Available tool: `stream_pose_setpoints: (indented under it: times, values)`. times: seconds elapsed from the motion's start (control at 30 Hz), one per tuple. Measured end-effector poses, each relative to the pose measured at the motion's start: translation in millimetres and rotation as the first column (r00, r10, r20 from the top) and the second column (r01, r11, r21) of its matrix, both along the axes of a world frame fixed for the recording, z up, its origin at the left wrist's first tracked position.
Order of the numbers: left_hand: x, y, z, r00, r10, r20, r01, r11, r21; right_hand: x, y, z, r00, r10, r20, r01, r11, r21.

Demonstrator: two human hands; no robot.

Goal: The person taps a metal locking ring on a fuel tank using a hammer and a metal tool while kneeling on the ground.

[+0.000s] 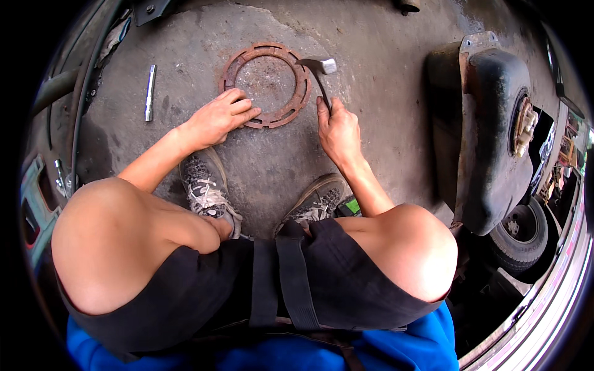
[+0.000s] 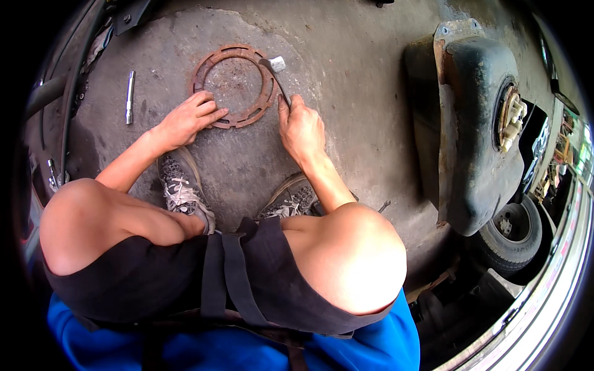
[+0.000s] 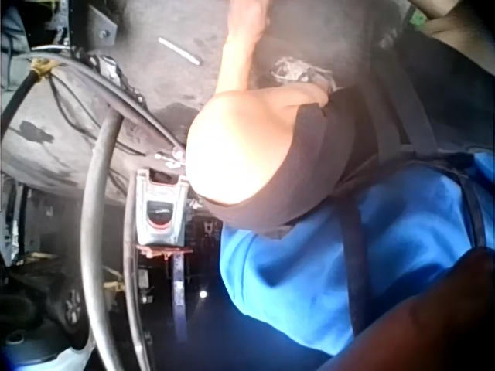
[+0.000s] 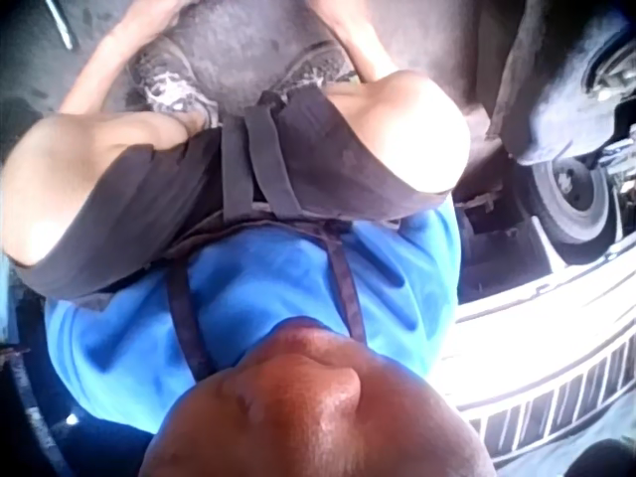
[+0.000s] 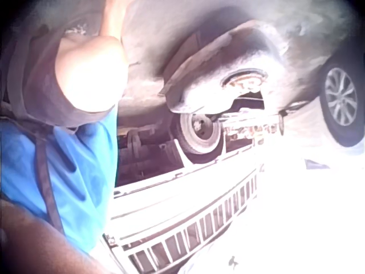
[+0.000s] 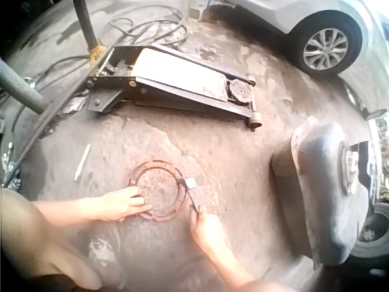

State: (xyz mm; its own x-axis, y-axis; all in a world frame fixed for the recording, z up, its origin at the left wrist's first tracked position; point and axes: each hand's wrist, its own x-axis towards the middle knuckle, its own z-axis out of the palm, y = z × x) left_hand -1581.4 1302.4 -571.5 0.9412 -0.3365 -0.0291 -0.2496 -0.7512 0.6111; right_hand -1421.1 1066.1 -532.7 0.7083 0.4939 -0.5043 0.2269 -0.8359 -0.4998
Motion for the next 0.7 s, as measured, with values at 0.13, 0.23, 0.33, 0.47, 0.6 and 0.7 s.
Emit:
stream_pose_setpoints:
  times: [0.13, 0.23, 0.33, 0.47, 0.6, 0.7]
  values:
    - [-1, -2, 1, 0.999, -0.019, 0.045, 0.021, 0.999, -0.034, 2, 2, 6, 1.000, 0.012, 0.004, -0.012, 0.997, -0.072]
    - [1, 2, 4, 1.000, -0.014, 0.019, 0.013, 1.000, 0.011, -3, 1, 2, 0.998, 0.023, 0.062, -0.023, 1.000, 0.002]
    - [2, 0, 3, 0.999, -0.022, 0.028, 0.022, 1.000, 0.017, -4, -3, -6, 0.995, 0.066, 0.081, -0.061, 0.997, -0.056]
    - [0, -1, 0, 1.000, -0.023, 0.017, 0.023, 1.000, 0.020, -8, -7, 2, 0.998, -0.029, 0.054, 0.026, 0.998, 0.056]
    - [3, 0, 1, 0.999, -0.044, 0.017, 0.044, 0.999, 0.032, -12, -16, -9, 0.997, -0.034, 0.066, 0.033, 0.999, 0.016]
    - [-1, -1, -3, 0.998, -0.046, 0.037, 0.045, 0.999, 0.023, -9, -15, -7, 0.997, -0.073, 0.037, 0.074, 0.997, -0.022]
